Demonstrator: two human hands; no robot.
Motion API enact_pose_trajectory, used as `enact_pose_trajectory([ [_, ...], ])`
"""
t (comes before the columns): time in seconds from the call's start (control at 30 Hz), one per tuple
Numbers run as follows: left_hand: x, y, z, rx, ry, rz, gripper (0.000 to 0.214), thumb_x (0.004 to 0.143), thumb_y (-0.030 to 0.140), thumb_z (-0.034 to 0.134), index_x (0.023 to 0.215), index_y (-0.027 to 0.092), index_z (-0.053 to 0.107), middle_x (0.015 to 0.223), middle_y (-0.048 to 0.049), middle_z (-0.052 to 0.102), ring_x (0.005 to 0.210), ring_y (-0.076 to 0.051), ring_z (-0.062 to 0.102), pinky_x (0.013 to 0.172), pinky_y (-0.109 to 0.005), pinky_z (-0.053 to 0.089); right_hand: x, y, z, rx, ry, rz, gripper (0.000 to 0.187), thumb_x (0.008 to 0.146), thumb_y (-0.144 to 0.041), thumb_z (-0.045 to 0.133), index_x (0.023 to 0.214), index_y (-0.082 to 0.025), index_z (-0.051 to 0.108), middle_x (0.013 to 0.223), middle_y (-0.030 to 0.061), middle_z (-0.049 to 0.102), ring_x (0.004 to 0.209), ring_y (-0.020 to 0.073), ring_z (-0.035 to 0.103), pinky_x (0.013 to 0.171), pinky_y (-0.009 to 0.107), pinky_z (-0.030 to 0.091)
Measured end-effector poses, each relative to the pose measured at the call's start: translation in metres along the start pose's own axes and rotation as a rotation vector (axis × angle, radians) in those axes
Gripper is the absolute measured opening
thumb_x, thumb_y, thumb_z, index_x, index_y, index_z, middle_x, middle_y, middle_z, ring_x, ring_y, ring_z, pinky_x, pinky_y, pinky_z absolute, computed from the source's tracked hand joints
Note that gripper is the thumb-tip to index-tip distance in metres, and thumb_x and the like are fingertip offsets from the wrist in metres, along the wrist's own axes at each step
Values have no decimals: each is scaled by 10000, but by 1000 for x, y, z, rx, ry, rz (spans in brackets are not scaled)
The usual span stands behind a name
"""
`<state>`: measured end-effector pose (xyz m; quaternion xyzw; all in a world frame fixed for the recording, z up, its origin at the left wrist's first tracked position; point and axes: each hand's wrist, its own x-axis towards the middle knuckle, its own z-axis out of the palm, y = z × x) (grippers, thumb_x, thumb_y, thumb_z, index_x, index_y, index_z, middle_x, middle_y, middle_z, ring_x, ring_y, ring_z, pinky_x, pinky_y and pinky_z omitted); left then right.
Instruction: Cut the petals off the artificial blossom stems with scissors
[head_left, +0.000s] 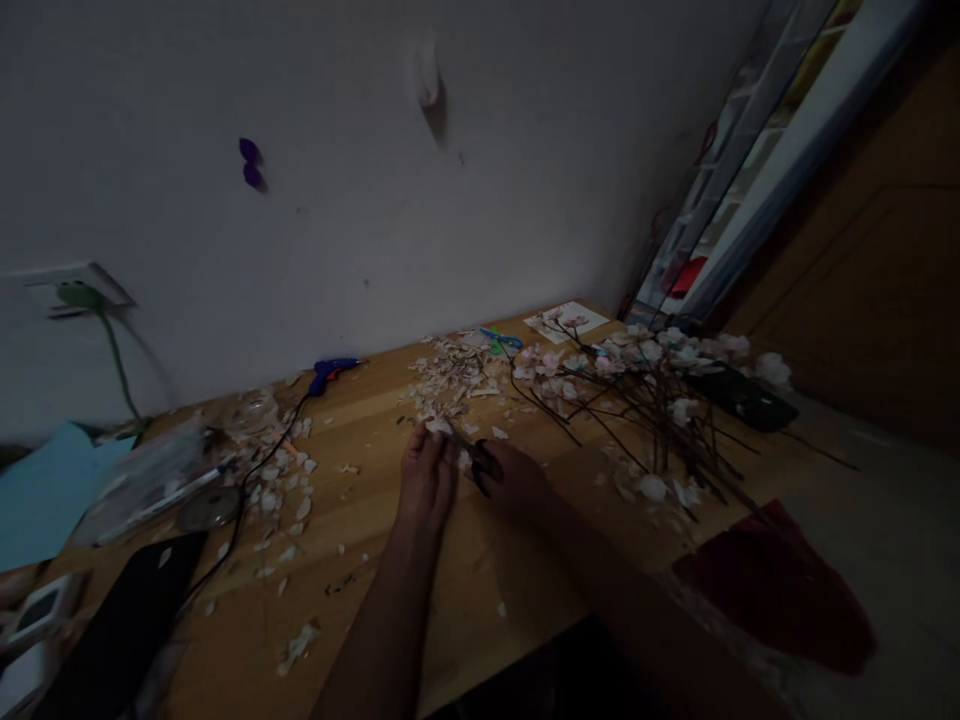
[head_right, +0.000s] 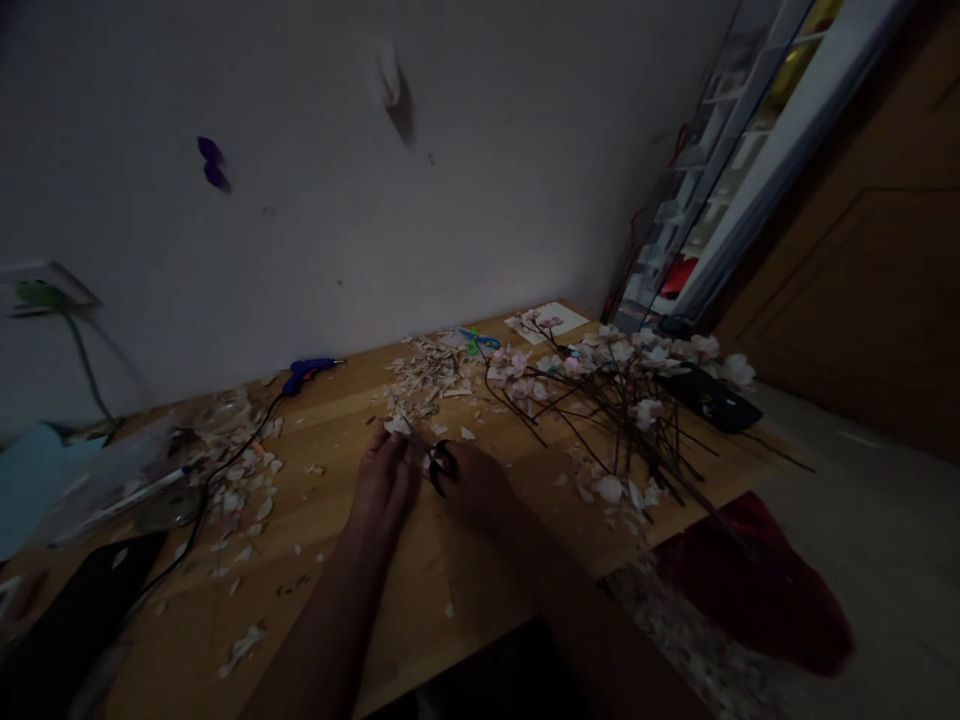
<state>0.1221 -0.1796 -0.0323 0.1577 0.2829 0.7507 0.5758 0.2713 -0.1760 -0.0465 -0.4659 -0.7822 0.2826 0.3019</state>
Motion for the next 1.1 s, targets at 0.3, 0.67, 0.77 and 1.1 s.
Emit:
enact_pose_trajectory([
  [0.3, 4, -3, -5, -13, 0, 38, 328, 596, 117, 846, 877, 186, 692, 908, -8, 724, 879, -103, 667, 916, -228, 486, 1, 1, 2, 36, 5, 34, 161, 846, -370, 621, 926, -230, 618, 906, 27, 661, 792, 170, 581, 690, 257, 394],
  [0.67, 4, -5, -8, 101, 32, 8, 345, 579, 162, 870, 881, 179, 703, 870, -21, 728, 822, -120, 674, 868, -261, 510, 3, 2, -1, 65, -34, 38, 162, 873, -383, 594, 901, -231, 645, 851, 20, 675, 773, 172, 608, 687, 250, 404],
  [0.77, 5, -4, -7, 96, 49, 10, 346, 582, 151, 865, 885, 179, 698, 877, -18, 729, 825, -112, 674, 856, -246, 510, 3, 4, -1, 73, -38, 48, 147, 877, -361, 590, 913, -237, 661, 856, 17, 683, 775, 172, 616, 685, 247, 409],
  [1.1, 5, 8, -4, 120, 130, 29, 337, 563, 180, 872, 833, 172, 669, 784, -4, 699, 709, -98, 651, 748, -226, 524, 4, 9, 1, 148, -2, 87, 132, 885, -281, 546, 956, -228, 643, 920, 27, 686, 821, 176, 619, 713, 261, 416],
])
